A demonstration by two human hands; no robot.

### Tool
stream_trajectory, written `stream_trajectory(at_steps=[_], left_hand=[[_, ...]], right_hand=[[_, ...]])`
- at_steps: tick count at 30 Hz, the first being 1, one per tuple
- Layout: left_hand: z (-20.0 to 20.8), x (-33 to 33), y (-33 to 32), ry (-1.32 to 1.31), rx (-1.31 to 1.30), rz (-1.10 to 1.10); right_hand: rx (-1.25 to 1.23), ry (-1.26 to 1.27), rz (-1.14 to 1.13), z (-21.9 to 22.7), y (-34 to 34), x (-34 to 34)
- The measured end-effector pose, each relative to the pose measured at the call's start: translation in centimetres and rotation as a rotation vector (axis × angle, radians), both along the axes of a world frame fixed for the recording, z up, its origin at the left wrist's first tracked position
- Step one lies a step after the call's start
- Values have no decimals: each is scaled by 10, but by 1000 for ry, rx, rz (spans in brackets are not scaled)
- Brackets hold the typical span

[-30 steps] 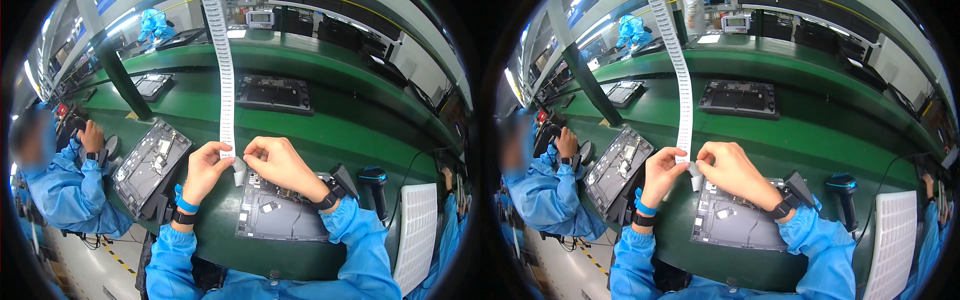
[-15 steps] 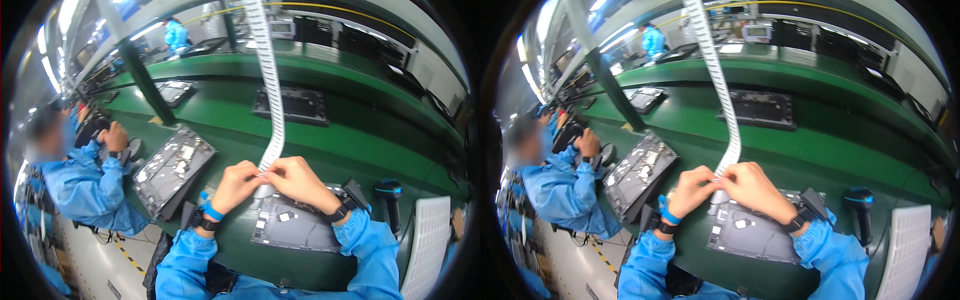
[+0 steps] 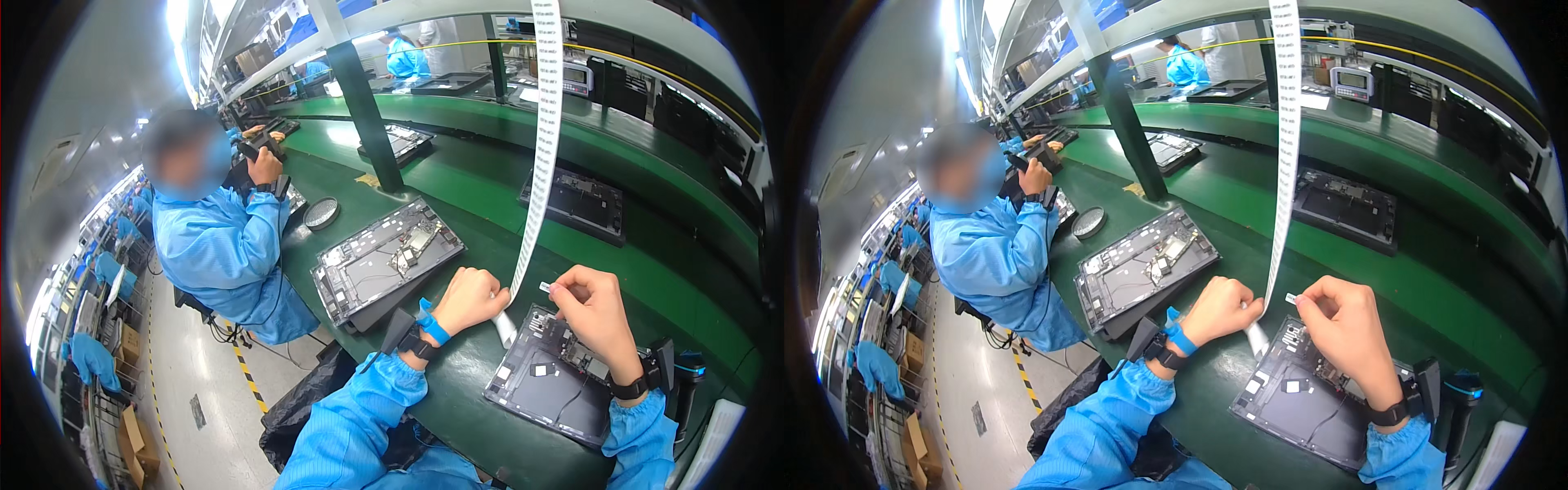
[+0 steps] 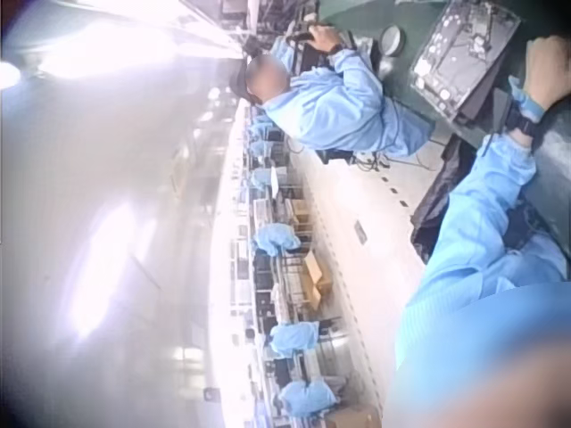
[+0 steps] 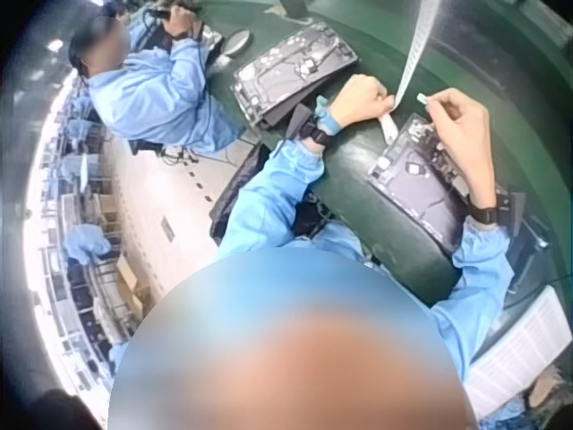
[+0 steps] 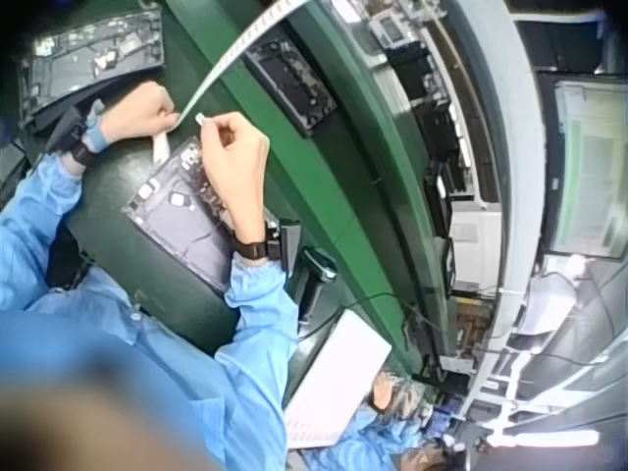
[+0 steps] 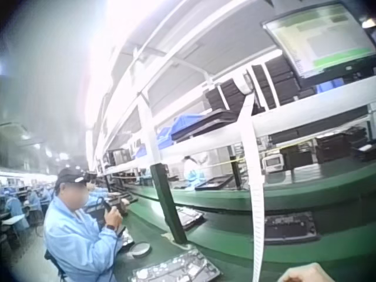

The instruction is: The person assembles internal circuit components into a handheld electronic device, then scans a barcode label on the device with a handheld barcode scanner.

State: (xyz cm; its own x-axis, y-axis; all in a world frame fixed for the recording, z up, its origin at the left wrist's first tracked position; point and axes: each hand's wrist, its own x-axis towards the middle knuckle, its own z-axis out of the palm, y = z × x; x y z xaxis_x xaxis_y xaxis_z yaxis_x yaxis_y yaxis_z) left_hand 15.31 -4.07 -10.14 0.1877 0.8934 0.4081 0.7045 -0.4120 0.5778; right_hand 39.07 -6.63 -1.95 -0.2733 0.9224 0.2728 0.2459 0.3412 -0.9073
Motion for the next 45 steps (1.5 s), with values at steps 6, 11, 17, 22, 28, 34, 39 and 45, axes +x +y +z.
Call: stream_trajectory(at_steps=[6,11,17,22,28,34,39,45], left_hand=[[12,-9,-1,300,-48,139],[25,-11,-14,240,-28,232],[49,36,-88,244,236,-45],[30,102,-166,202,116,-552],[-13,102,-178,412,379,-613],[3,119,-184,376,361,-468],[21,123,-184,488,306,-414],[113,110,-124,-74,294,-362]], right_hand=[[22,39,19,9,3,5],[5,89,16,42,-11,16],[110,155,-44,68,-23,38],[184,228,-87,93,-31,65],[289,220,-137,99,-29,85],[356,188,-172,102,-30,99],[341,179,-181,99,-26,114],[585,493,-303,107,-45,153]])
